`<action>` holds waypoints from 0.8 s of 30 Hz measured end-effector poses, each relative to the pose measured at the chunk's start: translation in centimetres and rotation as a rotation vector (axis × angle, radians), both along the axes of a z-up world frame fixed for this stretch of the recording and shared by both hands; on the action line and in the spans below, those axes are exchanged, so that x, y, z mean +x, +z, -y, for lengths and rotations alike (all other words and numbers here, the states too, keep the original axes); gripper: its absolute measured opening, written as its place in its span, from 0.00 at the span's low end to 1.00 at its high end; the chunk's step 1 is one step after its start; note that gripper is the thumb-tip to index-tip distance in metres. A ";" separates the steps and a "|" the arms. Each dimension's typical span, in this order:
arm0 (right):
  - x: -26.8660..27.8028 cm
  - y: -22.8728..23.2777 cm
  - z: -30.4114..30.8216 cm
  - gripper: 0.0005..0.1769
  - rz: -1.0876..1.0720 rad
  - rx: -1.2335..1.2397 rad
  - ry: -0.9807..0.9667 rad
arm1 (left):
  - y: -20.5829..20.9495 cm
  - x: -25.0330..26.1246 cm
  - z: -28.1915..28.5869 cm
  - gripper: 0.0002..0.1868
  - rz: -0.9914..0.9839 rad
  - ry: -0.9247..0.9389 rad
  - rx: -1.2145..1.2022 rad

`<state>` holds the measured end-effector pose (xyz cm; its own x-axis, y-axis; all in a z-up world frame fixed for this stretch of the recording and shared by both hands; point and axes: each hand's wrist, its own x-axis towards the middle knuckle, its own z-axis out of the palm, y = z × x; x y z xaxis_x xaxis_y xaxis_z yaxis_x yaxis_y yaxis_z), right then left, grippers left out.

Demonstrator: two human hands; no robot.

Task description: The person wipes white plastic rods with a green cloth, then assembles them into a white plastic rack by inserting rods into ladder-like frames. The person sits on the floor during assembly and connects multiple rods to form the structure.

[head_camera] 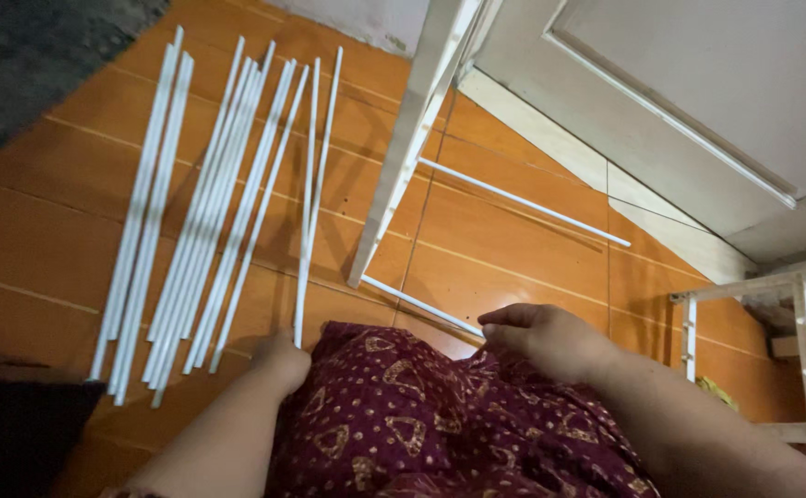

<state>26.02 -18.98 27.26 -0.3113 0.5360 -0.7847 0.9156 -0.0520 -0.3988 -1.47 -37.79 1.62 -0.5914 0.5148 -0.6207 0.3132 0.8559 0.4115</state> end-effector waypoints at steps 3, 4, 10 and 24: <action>0.8 0.6 0.2 0.26 -0.025 0.007 -0.056 | 3.2 1.0 0.3 0.17 -0.021 0.069 0.135; 1.0 0.8 0.5 0.25 -0.053 0.007 -0.072 | 4.4 1.5 0.5 0.17 0.029 0.137 0.214; 1.8 5.0 2.9 0.26 -0.225 0.082 -0.038 | 12.4 4.4 2.2 0.16 0.107 0.324 0.528; 8.7 21.4 3.5 0.50 -1.150 0.627 0.010 | 27.1 11.7 0.7 0.15 -0.221 -0.302 0.814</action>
<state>34.72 -22.53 48.68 -0.6376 0.7046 0.3115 0.0365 0.4314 -0.9014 10.21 -38.45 28.67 -0.4222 0.8990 0.1162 0.6216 0.1938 0.7589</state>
